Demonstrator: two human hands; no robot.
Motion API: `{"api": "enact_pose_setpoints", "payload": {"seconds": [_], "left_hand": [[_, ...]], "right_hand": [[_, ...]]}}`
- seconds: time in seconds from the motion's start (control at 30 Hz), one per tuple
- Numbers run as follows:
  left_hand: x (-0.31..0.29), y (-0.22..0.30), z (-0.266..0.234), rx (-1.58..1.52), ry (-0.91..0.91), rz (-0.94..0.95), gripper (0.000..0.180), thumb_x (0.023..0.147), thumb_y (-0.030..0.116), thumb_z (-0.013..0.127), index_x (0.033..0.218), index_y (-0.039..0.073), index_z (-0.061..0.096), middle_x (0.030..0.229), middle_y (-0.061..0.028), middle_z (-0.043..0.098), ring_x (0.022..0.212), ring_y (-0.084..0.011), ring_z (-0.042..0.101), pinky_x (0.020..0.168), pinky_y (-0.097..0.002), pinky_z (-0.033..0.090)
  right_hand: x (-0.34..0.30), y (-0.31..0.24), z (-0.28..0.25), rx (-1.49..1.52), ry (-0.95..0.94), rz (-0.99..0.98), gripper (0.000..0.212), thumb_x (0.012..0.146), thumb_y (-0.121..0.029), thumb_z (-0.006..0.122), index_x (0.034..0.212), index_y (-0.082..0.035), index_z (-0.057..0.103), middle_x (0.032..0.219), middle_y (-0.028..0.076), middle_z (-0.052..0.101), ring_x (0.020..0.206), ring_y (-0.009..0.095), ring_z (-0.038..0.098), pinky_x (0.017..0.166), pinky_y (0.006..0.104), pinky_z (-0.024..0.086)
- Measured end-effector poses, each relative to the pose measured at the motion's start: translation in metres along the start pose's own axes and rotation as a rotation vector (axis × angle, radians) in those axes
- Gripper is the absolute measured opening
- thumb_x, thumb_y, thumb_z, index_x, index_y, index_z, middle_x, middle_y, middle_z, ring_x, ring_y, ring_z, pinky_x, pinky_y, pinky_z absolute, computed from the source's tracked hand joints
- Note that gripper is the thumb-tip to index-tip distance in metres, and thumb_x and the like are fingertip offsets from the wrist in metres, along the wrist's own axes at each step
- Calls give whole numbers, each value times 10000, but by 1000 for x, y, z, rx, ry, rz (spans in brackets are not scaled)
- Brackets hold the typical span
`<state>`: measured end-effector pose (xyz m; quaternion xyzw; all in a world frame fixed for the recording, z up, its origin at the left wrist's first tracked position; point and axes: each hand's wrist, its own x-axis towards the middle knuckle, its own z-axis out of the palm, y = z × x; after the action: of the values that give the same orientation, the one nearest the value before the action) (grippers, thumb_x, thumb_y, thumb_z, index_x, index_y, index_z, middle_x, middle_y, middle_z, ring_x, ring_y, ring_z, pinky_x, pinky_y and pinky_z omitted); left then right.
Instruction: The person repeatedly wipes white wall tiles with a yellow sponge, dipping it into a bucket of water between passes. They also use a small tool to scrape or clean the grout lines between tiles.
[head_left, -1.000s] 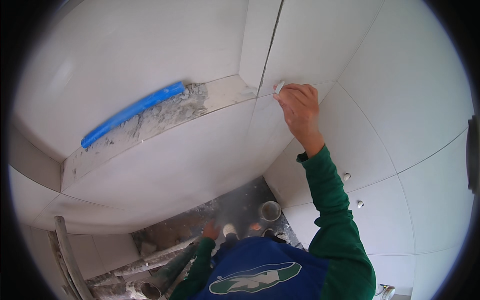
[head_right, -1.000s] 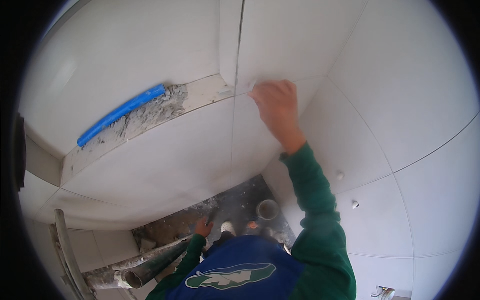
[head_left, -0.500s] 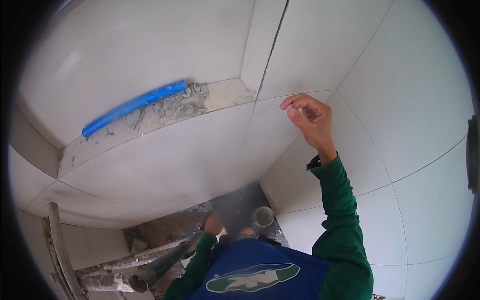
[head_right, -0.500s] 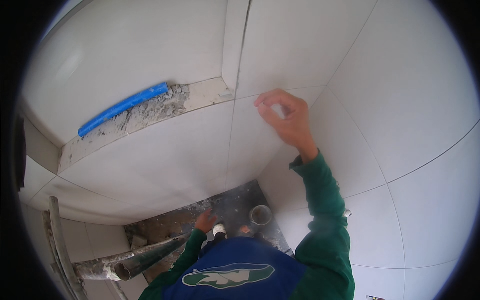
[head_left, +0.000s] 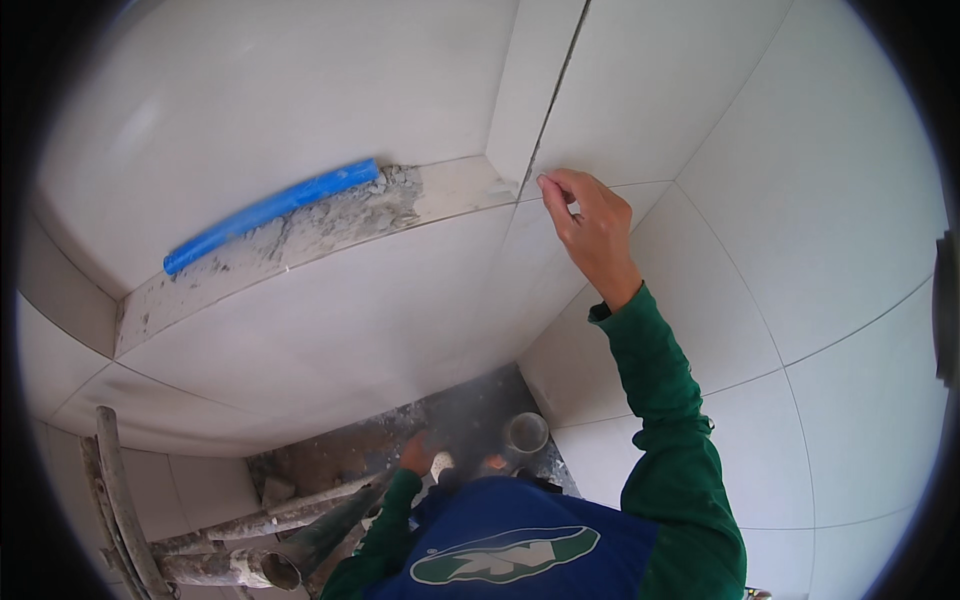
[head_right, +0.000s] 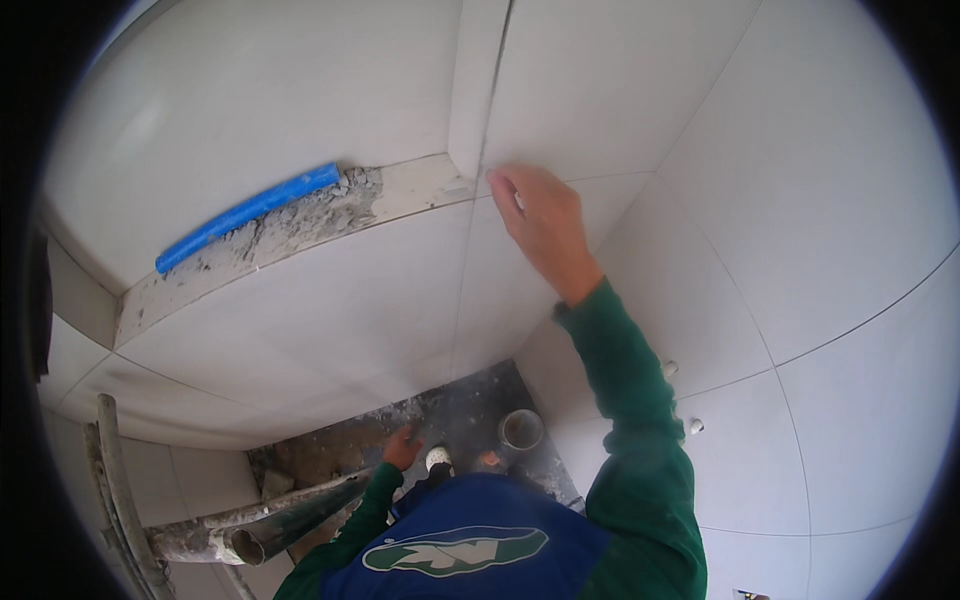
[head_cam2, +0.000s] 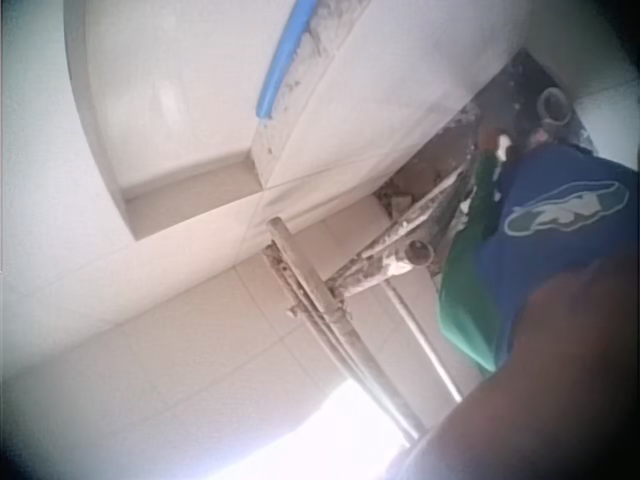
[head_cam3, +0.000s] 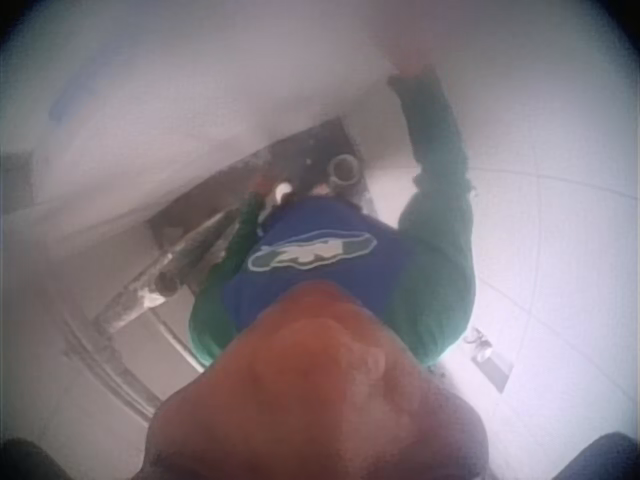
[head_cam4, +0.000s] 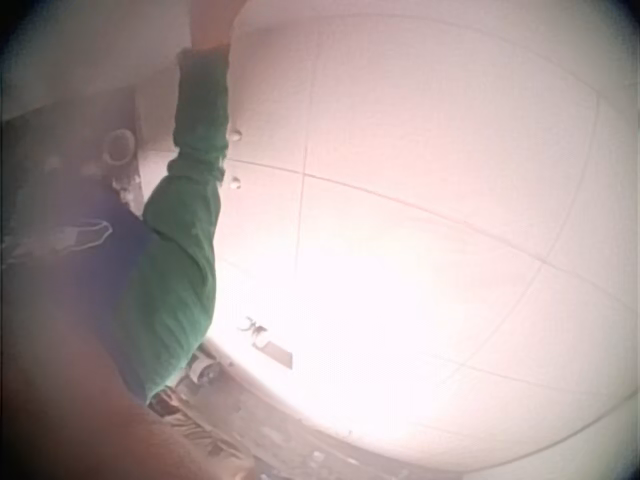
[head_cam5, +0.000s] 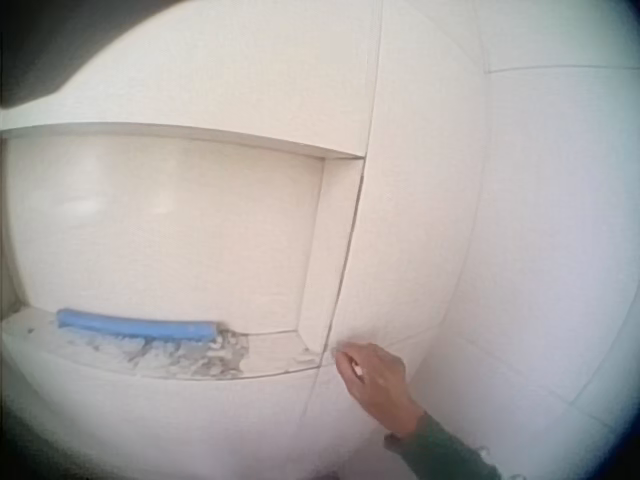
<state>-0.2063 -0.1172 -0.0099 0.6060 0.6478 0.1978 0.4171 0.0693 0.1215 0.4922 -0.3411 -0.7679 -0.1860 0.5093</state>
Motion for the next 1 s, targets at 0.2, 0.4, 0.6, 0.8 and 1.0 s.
{"api": "enact_pose_setpoints", "payload": {"seconds": [0.2,0.4,0.6,0.8,1.0], "left_hand": [[-3,-7,-1,7,1,-20,643,900,381,731,1387,-5,565,1306,-241,639,1184,-380,629,1029,-473,484],[1,-30,9,29,9,2,645,900,375,732,1393,-3,561,1294,-243,643,1175,-377,634,1016,-466,492],[13,-47,15,20,30,55,649,904,365,729,1408,-3,552,1338,-236,631,1181,-374,639,1028,-462,490],[4,-32,1,93,-29,-14,659,931,394,693,1433,1,528,1373,-229,615,1217,-387,624,1050,-464,479],[-15,14,-1,363,-262,-83,617,976,483,583,1423,60,543,1328,-274,618,1271,-459,556,1092,-534,427]], "right_hand": [[3,3,17,-116,110,-78,167,828,10,786,878,-42,636,693,47,632,567,141,595,514,259,476],[4,-8,23,-27,103,107,165,818,17,773,836,-45,620,663,43,615,558,126,581,525,246,472],[-54,5,9,-40,-132,182,144,838,-2,772,837,-35,631,693,46,645,577,116,585,546,257,483],[-122,-2,-24,-57,54,446,106,880,-31,761,943,-23,675,764,52,677,628,113,602,582,260,488],[-299,-19,-8,37,-317,898,100,928,-118,729,977,-42,688,766,104,686,672,196,669,629,322,526]]}}
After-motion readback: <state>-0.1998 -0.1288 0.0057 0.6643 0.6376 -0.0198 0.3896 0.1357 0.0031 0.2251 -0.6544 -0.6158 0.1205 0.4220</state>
